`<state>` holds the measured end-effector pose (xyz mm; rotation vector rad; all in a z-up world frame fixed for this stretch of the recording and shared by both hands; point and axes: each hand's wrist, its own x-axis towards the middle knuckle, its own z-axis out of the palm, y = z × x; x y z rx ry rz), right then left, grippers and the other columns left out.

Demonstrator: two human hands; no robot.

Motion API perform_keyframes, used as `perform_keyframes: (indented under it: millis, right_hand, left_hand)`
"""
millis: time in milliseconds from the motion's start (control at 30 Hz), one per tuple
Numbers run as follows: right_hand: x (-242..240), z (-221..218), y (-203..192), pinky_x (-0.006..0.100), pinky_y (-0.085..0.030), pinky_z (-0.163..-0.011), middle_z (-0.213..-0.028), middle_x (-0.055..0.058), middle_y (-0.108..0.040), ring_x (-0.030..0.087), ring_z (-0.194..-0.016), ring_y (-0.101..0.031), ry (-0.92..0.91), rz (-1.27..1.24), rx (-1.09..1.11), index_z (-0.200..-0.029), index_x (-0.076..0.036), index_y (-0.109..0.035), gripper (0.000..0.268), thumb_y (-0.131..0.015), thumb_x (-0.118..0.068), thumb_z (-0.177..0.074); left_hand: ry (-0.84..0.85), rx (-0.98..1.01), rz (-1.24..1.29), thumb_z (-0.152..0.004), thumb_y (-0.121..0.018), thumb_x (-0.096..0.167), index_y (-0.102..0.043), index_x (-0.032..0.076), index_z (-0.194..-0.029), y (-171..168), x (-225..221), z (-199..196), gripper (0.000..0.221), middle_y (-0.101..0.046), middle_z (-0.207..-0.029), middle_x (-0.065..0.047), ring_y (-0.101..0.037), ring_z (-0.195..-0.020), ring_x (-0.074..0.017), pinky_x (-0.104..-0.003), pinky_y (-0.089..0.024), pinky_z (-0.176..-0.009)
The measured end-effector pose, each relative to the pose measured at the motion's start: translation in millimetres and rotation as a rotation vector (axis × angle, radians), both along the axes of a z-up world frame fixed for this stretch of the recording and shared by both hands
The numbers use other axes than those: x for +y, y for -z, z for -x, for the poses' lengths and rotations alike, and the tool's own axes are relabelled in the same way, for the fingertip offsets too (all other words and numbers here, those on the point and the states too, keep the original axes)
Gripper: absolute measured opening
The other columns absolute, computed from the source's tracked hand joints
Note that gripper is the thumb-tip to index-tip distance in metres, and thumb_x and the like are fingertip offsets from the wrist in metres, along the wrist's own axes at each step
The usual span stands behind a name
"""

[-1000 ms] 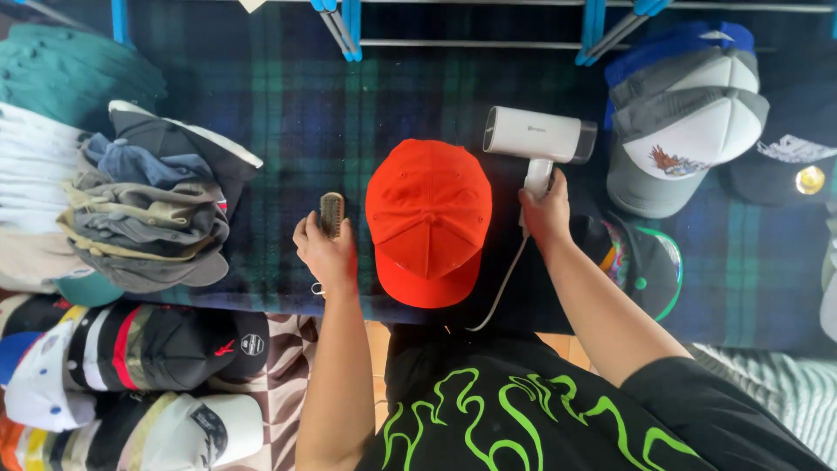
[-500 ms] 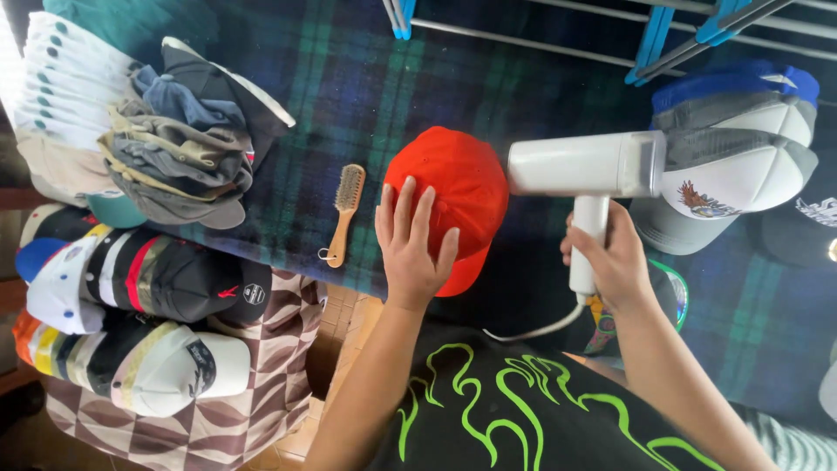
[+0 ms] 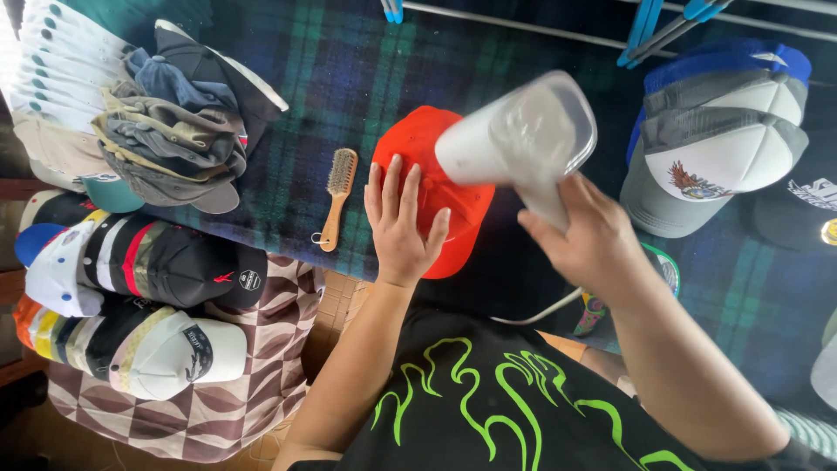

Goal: The person is cleaning and steaming various baseball caps using a brush and a hair dryer to maintain their shape and cleanliness.

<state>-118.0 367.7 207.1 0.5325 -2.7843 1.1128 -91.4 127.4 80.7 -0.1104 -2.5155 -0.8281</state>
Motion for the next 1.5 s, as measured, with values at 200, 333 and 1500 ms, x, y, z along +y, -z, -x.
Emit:
perform_keyframes:
  millis: [200,333,1500]
  right_hand:
    - [-1,25,-47,0.059,-0.055,-0.076,-0.106,0.026,-0.069,0.051,-0.094,-0.067,-0.128,-0.21,-0.091,-0.141,0.007,-0.058,0.064,-0.068,-0.038,-0.097]
    - [0,34,-36,0.055,-0.057,-0.075,-0.108,0.022,-0.071,0.047,-0.094,-0.07,-0.217,-0.384,-0.025,-0.139,0.001,-0.064,0.065,-0.076,-0.039,-0.089]
    - [-243,100,-127,0.052,-0.058,-0.086,-0.13,0.003,-0.068,0.035,-0.112,-0.069,-0.514,-1.429,-0.274,-0.149,-0.04,-0.044,0.054,-0.054,-0.046,-0.096]
  left_hand:
    - [-0.085,0.034,-0.219,-0.09,-0.071,0.048,-0.046,0.004,-0.151,13,6,-6,0.079,-0.03,-0.162,-0.026,-0.024,-0.151,-0.052,-0.061,-0.021,-0.122]
    - [-0.167,-0.229,-0.516,-0.084,-0.081,0.051,-0.026,0.014,-0.162,2,11,-20,0.102,-0.011,-0.168,-0.02,-0.024,-0.152,-0.0481,-0.062,-0.029,-0.12]
    - [0.093,-1.139,-0.501,-0.076,-0.062,0.076,0.0,0.017,-0.163,-38,-62,-37,0.122,0.015,-0.17,-0.015,0.014,-0.157,-0.0338,-0.054,-0.001,-0.123]
